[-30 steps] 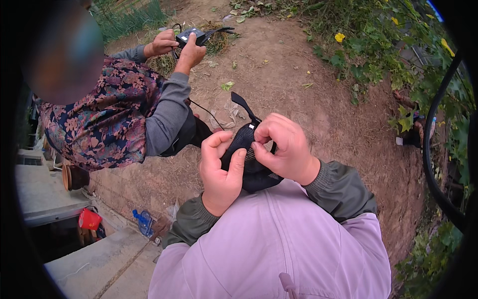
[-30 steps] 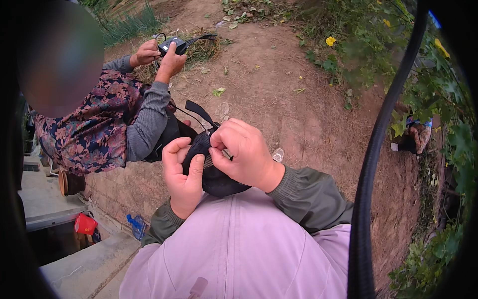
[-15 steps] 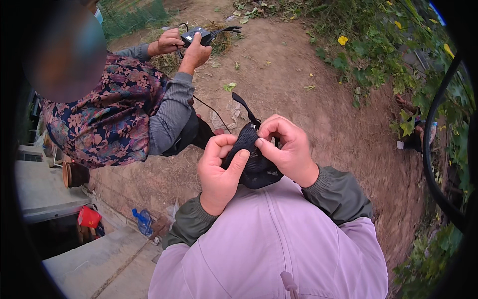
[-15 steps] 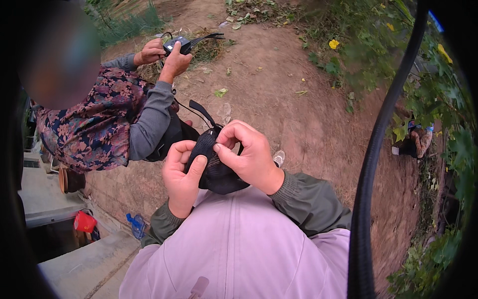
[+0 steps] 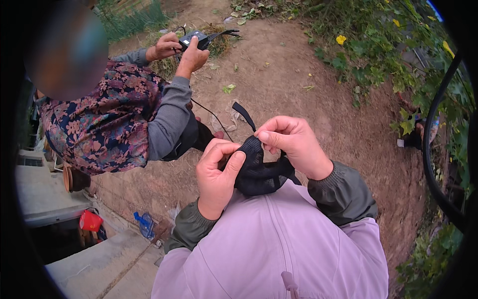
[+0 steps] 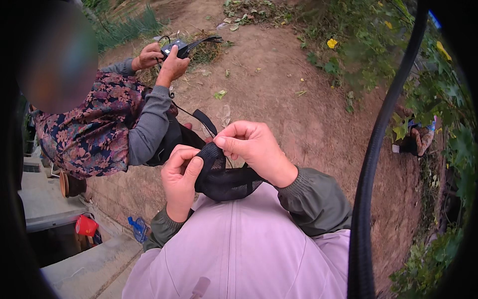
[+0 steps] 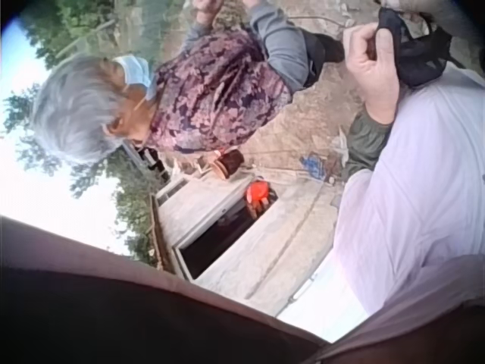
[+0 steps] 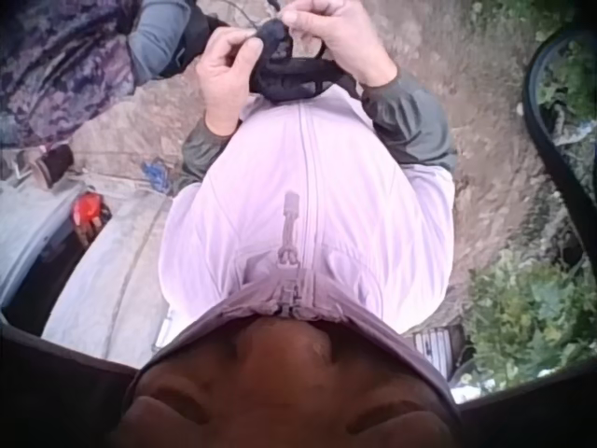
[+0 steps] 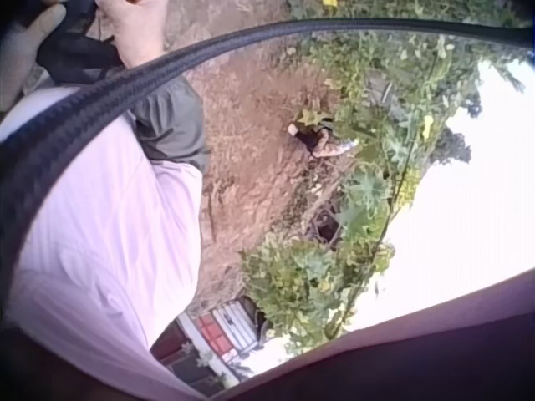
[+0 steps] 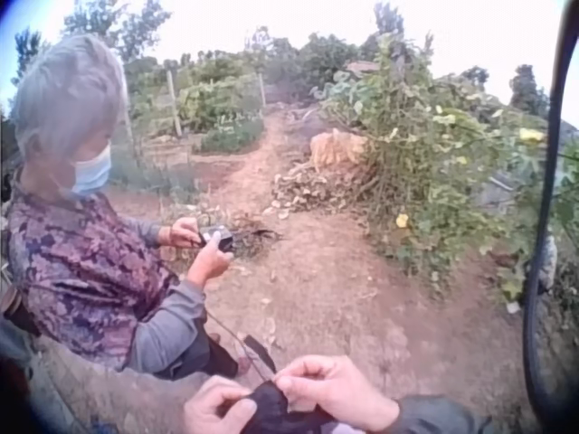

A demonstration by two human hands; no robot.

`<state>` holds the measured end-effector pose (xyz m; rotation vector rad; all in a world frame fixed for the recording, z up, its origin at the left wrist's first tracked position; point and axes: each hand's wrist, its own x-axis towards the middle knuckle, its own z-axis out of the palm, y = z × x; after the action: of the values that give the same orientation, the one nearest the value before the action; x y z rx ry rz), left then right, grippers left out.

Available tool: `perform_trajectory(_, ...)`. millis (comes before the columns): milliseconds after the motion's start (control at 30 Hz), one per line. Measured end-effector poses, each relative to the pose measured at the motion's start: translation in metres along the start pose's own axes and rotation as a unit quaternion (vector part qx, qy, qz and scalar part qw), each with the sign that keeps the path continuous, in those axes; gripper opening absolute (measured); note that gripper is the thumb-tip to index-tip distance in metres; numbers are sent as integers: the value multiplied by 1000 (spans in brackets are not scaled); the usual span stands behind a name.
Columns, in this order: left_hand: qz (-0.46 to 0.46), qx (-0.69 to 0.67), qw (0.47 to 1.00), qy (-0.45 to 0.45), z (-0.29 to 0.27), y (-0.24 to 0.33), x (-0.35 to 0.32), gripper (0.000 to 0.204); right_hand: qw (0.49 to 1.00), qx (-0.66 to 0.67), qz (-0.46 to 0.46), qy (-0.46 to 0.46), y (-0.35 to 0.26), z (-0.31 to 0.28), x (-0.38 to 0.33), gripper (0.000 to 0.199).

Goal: The person holds a black mesh headstrap and a small black electronic device with wires. They manipulate the headstrap, threading a wire through it and adjusting the strap. Another person assists by holding the device and handing it over. The person then places the headstrap on their head.

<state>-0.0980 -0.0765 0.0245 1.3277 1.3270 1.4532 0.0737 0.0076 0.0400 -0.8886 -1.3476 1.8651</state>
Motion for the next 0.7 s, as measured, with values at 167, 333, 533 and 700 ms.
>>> perform_trajectory(167,8,-25,999,18,3,3,2,7,961,-172,-205,62,14,15,-10,18)
perform_trajectory(333,-27,-91,995,22,8,-5,9,7,955,-187,-225,43,24,11,-5,28)
perform_trajectory(533,-150,-386,906,88,18,-17,47,14,936,-118,-307,127,23,6,-15,19)
perform_trajectory(700,-161,-496,853,40,7,-37,82,35,950,-267,-86,133,81,-17,-29,19)
